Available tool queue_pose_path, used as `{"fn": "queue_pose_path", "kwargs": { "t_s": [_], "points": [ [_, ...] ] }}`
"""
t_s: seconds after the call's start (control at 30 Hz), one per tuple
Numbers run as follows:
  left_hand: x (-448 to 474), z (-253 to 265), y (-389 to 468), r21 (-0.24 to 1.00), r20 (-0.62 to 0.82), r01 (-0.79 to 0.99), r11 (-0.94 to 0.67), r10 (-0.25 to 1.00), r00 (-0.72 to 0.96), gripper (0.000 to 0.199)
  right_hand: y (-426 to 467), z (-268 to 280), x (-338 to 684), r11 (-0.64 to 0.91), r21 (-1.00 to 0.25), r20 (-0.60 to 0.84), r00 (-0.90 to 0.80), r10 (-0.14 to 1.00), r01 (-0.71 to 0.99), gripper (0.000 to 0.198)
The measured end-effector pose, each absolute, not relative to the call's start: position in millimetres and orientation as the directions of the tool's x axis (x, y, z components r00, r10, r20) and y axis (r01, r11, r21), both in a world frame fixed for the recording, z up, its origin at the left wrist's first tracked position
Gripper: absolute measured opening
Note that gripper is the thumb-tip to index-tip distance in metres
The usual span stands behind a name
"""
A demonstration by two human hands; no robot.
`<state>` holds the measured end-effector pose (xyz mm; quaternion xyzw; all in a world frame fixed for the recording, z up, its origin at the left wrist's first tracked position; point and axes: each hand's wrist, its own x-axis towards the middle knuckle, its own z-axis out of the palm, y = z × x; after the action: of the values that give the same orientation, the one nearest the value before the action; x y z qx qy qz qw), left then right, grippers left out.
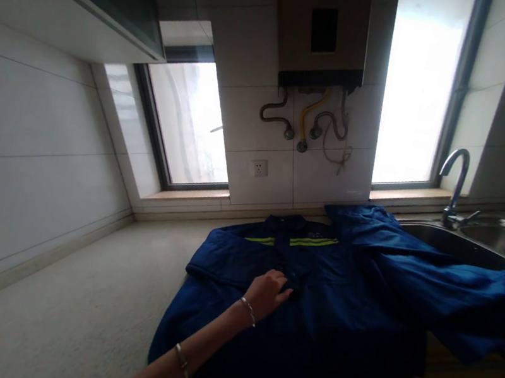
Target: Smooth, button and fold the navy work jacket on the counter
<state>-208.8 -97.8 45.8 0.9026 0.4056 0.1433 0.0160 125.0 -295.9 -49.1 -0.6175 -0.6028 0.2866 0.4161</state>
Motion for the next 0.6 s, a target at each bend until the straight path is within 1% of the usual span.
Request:
{"fn": "queue_pose_path", "kwargs": {
  "t_s": [0.07,0.1,0.2,0.3,0.4,0.5,0.57,0.6],
  "points": [
    [-192.2,34.7,-97.8,0.094,0.265,0.735,-0.672,0.728,0.632,0.035,-270.7,-28.9,109.5,0.162,-0.872,0.162,-0.038,0.986,0.461,0.034],
    [-186.7,29.9,-98.7,0.066,0.271,0.734,-0.676,0.720,0.639,0.035,-258.0,-15.3,99.4,0.223,-0.848,0.202,-0.096,0.975,0.482,0.031],
    [-181.3,20.7,-104.6,0.011,0.298,0.717,-0.697,0.687,0.663,0.031,-219.4,24.2,65.2,0.429,-0.681,0.382,-0.212,0.899,0.593,0.026],
    [-185.8,17.9,-111.6,0.050,0.320,0.687,-0.725,0.663,0.677,0.028,-177.0,42.2,35.2,0.565,-0.500,0.497,-0.316,0.808,0.656,0.027],
    [-192.1,20.5,-110.2,0.175,0.327,0.662,-0.729,0.678,0.659,0.026,-134.6,40.0,15.7,0.602,-0.316,0.501,-0.410,0.762,0.734,0.031],
    [-206.3,33.3,-90.3,0.317,0.366,0.664,-0.677,0.734,0.573,0.028,-102.7,34.9,6.5,0.643,-0.107,0.421,-0.551,0.721,0.759,0.031],
    [-227.5,48.2,-67.5,0.351,0.393,0.714,-0.606,0.787,0.475,0.031,-89.9,33.8,3.9,0.666,0.009,0.367,-0.623,0.691,0.745,0.030],
    [-242.4,56.3,-54.9,0.333,0.393,0.761,-0.556,0.816,0.424,0.032,-85.5,33.6,3.1,0.671,0.057,0.355,-0.643,0.679,0.740,0.029]
  ]
}}
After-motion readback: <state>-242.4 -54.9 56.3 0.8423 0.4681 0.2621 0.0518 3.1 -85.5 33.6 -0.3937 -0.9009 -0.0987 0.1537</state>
